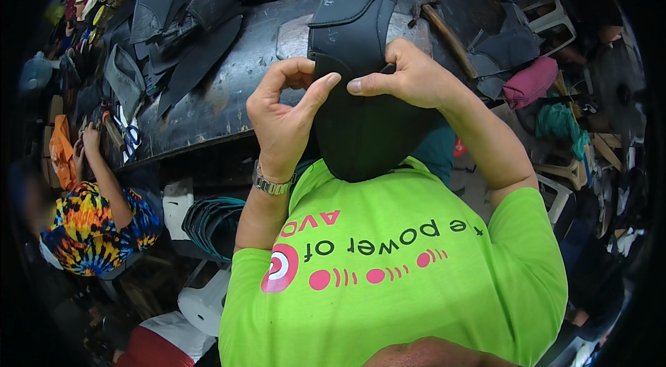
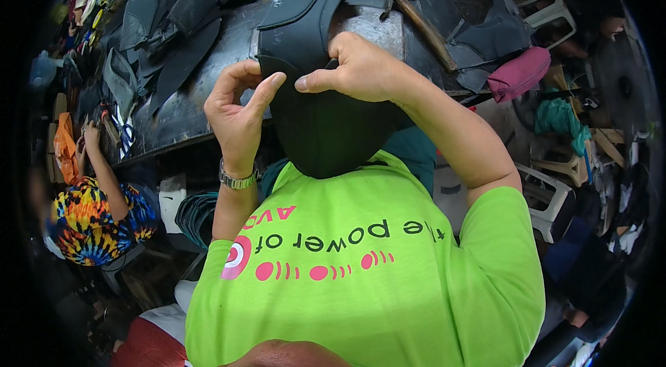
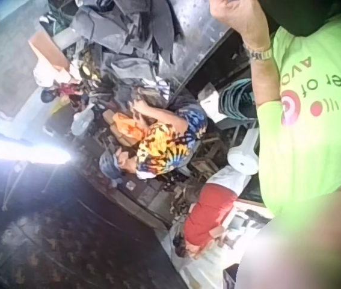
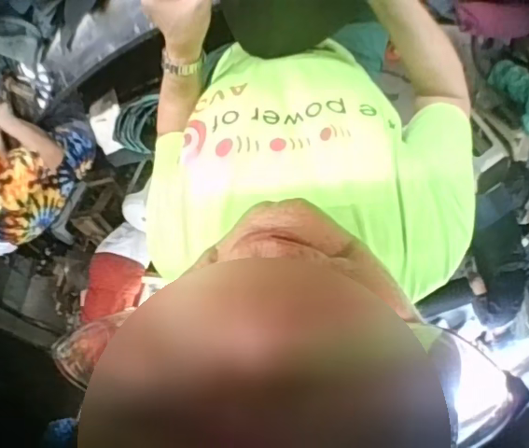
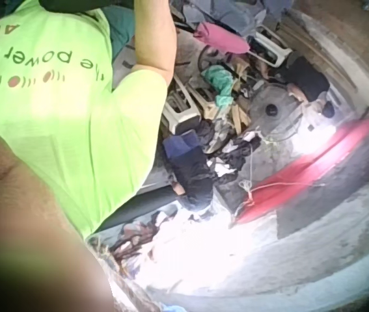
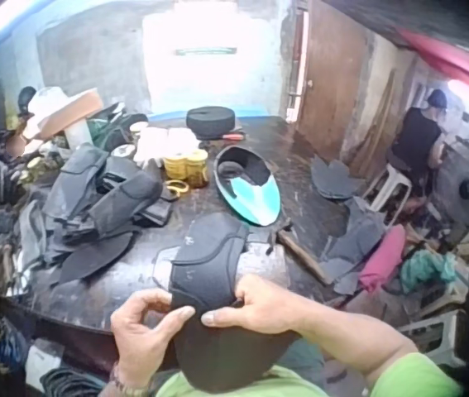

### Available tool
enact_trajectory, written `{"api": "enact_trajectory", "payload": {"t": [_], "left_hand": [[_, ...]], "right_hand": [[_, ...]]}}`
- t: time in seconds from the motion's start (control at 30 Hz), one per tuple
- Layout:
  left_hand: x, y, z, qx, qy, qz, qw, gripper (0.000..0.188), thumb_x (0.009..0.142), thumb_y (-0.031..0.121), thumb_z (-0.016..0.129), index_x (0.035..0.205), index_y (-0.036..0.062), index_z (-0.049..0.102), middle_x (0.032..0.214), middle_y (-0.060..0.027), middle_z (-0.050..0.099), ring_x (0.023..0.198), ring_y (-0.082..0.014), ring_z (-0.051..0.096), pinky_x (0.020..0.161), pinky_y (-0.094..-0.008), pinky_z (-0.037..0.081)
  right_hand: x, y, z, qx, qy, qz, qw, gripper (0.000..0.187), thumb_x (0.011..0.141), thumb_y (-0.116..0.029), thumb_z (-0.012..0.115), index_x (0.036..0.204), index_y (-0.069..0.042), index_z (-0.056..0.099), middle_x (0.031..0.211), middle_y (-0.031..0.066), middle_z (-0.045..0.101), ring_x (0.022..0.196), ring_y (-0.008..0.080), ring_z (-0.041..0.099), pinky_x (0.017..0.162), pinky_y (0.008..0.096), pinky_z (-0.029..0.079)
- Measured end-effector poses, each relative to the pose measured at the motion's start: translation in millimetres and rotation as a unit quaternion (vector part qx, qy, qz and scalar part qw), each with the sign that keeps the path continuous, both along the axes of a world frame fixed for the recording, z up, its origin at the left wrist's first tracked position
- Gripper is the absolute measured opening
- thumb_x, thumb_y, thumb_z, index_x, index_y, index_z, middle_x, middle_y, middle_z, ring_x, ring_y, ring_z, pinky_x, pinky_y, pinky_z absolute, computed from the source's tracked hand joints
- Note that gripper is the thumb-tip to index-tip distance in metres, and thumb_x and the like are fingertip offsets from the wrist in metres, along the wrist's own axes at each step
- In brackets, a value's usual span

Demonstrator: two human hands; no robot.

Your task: The person assembles a shoe by hand, aligning and pressing together black rubber outsole pieces and a teal insole. They repeatedly fold, press, and adjust the components to form the shoe structure, handling each piece individually on a cluttered workbench.

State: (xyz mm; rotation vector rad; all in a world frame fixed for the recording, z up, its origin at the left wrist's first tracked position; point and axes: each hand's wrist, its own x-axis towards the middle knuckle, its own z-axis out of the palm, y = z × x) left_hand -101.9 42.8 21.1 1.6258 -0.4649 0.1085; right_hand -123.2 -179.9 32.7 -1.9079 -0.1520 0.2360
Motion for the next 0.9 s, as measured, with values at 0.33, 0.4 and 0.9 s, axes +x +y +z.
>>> {"api": "enact_trajectory", "payload": {"t": [0.33,0.4,0.9], "left_hand": [[0,-11,-16,-0.304,0.147,-0.119,0.934,0.021,0.085,-0.009,0.073,0.096,0.0059,0.062,0.114,-0.0038,0.057,0.093,-0.0105,0.06,0.086,-0.0239,0.049],[0,-13,-18,-0.314,0.139,-0.121,0.931,0.023,0.085,-0.011,0.071,0.096,0.0062,0.062,0.113,-0.0045,0.06,0.095,-0.0109,0.061,0.087,-0.0244,0.05],[-1,-6,-24,-0.385,0.235,-0.132,0.883,0.021,0.088,-0.006,0.071,0.093,0.0095,0.058,0.089,0.0023,0.061,0.082,-0.0064,0.058,0.077,-0.0211,0.047]], "right_hand": [[-9,12,18,-0.029,0.046,-0.008,0.998,0.051,0.075,-0.037,0.084,0.06,0.003,0.057,0.053,-0.0004,0.043,0.051,0.0082,0.041,0.045,0.0321,0.033],[-9,12,21,-0.099,0.039,-0.01,0.994,0.053,0.075,-0.037,0.084,0.058,0.003,0.054,0.052,-0.0002,0.04,0.051,0.0083,0.04,0.044,0.0325,0.032],[2,14,12,-0.041,0.07,-0.007,0.997,0.056,0.072,-0.04,0.086,0.055,-0.001,0.05,0.054,-0.0039,0.036,0.051,0.0065,0.036,0.043,0.0302,0.027]]}}
